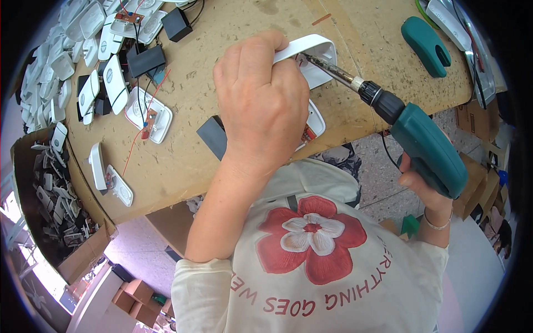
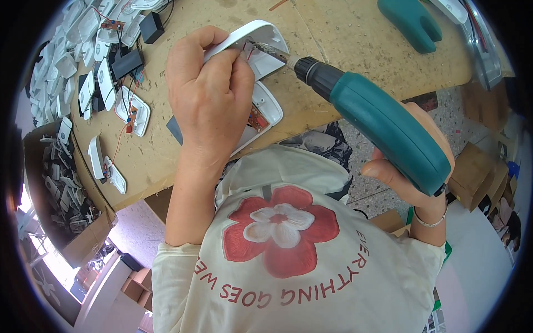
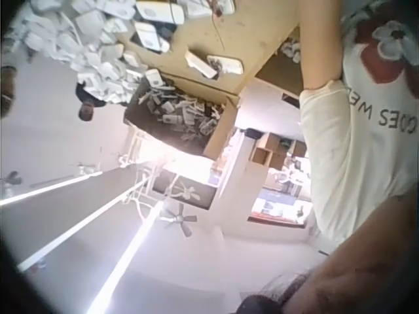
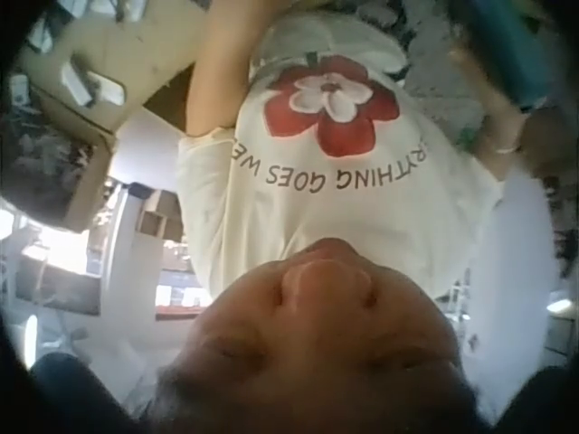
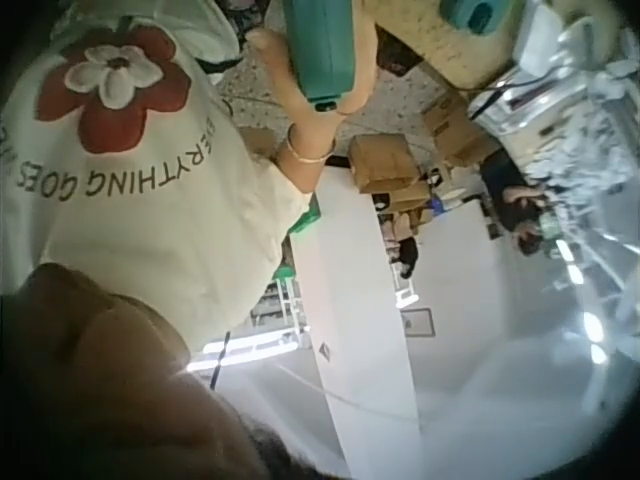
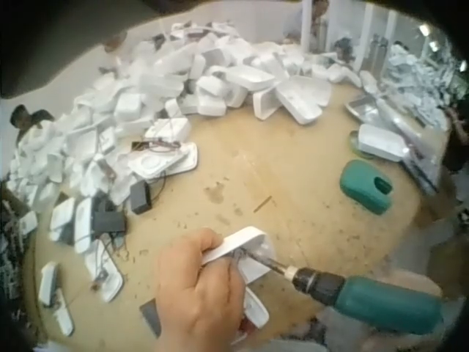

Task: Assembling electronic components into plastic housings using a soldering gun at a factory workbench.

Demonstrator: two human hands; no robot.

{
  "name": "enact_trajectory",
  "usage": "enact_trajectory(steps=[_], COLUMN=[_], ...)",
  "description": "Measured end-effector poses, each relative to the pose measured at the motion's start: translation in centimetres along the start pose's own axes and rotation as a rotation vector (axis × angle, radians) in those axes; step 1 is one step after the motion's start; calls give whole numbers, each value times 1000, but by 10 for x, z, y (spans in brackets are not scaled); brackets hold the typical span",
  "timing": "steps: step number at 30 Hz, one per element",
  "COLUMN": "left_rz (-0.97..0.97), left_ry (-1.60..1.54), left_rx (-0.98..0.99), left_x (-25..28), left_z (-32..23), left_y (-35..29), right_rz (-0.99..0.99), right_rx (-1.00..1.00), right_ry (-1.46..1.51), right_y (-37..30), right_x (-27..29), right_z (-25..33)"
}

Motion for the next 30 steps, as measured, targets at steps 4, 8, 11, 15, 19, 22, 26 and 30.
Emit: enact_trajectory(steps=[4, 8, 11, 15, 19, 22, 26, 30], left_rz=[0, 11, 14, 14, 56, 48, 101, 405], left_ry=[4, 4, 3, -9, 0, -18, -34, -28], left_rx=[4, 15, 7, 15, 15, -7, -80, 72], left_x=[1, 2, 2, 3, 9, 12, 36, 48], left_z=[-1, -1, 0, 1, -1, -3, -12, -16], left_y=[1, 2, 2, 4, 3, -1, -12, -15], right_rz=[-34, 7, -7, -118, -29, 63, 127, 112], right_rx=[-17, -6, -26, -162, -124, 14, 71, -14], right_ry=[30, 18, 136, 425, 834, 1225, 1477, 1364], right_y=[-5, -16, -22, -24, 1, 27, 54, 66], right_x=[0, 6, 5, 2, -10, -26, -43, -52], right_z=[0, -5, -7, -11, -18, -27, -22, -16])
Point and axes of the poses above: each hand's wrist, its own y-axis towards the middle knuckle, its own x-axis out of the back of the hand, z = x × y, the point moved 2 cm from there along y, towards the middle knuckle, and after that the axes turned 9 degrees about z, right-handed, at the moved point
